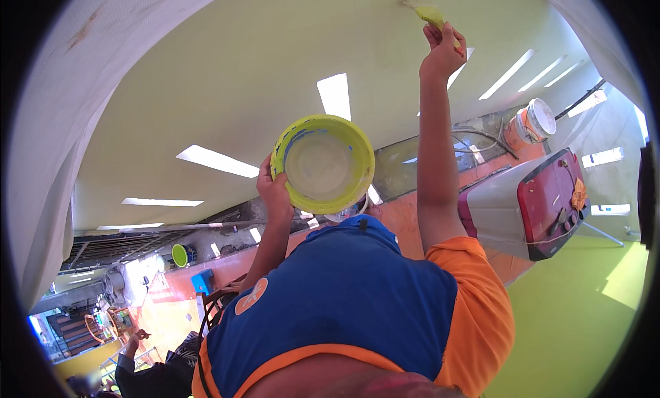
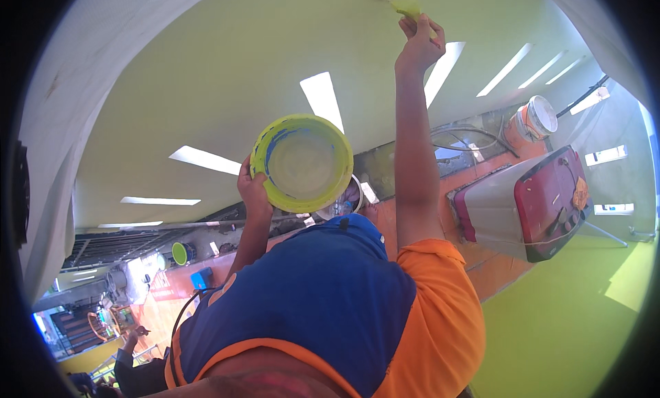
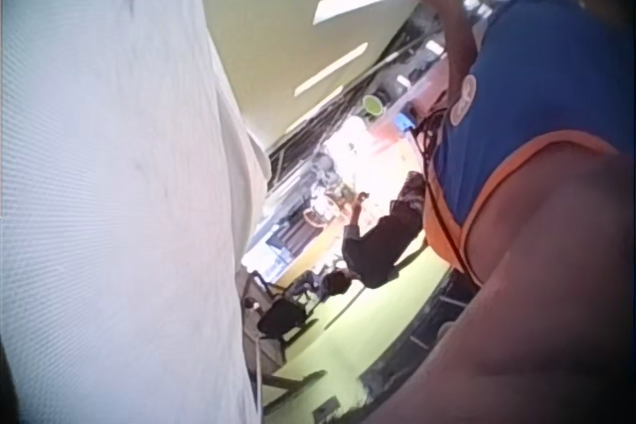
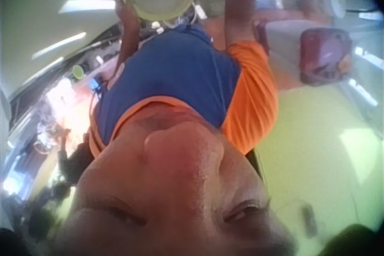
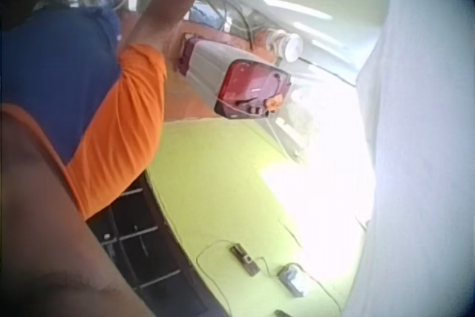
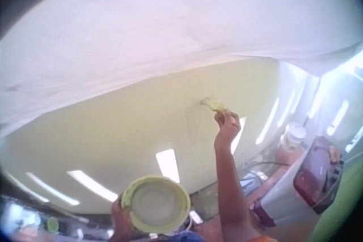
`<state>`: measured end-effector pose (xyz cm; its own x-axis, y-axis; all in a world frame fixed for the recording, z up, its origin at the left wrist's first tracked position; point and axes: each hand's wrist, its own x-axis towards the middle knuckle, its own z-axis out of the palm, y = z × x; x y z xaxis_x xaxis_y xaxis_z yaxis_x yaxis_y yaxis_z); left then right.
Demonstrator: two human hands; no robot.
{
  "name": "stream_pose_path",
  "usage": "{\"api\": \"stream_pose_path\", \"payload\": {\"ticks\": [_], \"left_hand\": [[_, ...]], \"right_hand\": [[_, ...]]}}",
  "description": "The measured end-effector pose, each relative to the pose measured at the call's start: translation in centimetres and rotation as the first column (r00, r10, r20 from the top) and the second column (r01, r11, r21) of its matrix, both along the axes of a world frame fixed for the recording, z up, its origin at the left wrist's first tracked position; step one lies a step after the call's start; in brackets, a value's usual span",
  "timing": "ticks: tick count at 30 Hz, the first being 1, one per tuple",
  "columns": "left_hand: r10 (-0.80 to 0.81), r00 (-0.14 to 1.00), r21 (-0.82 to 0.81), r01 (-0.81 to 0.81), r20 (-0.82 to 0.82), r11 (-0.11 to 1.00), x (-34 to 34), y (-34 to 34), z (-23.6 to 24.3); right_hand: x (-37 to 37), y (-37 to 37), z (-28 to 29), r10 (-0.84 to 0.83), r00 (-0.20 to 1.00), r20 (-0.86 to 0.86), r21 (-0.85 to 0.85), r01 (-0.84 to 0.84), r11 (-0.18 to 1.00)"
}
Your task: The person paints a ceiling using a small brush and a yellow paint container. They repeatedly dip the brush into the container and apply paint to the ceiling in short strokes, working across different sections.
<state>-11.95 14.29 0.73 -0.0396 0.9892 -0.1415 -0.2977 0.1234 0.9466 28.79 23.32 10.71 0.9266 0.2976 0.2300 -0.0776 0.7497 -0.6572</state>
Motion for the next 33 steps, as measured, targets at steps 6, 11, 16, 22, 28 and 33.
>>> {"api": "stream_pose_path", "payload": {"ticks": [6,11,16,22,28,33], "left_hand": [[0.026,0.999,-0.035,-0.028,-0.034,0.999,-0.2,-0.6,-0.4],[0.042,0.999,-0.036,-0.042,-0.001,0.998,-0.2,-0.9,-0.6],[0.046,0.999,-0.015,-0.046,-0.014,0.999,0.0,-1.1,-0.8],[0.033,0.999,0.000,-0.033,0.024,0.999,0.6,-1.2,-1.2],[0.007,0.999,0.007,-0.007,0.042,1.000,1.7,-1.5,-1.4],[0.031,0.998,0.015,-0.031,0.052,0.999,2.1,-1.6,-1.4]], "right_hand": [[-0.4,0.6,-2.8,-0.054,0.998,0.019,0.002,0.054,0.999],[1.0,-1.1,-15.9,-0.196,0.947,-0.254,-0.301,0.116,0.947],[4.1,0.2,-15.8,-0.105,0.994,-0.012,-0.607,0.076,0.791],[4.8,-0.4,1.0,-0.048,0.998,-0.031,-0.233,0.040,0.972],[3.8,-1.2,4.3,0.015,0.998,0.055,0.075,-0.019,0.997],[4.3,-0.6,-10.5,-0.045,0.989,-0.143,-0.151,0.023,0.988]]}}
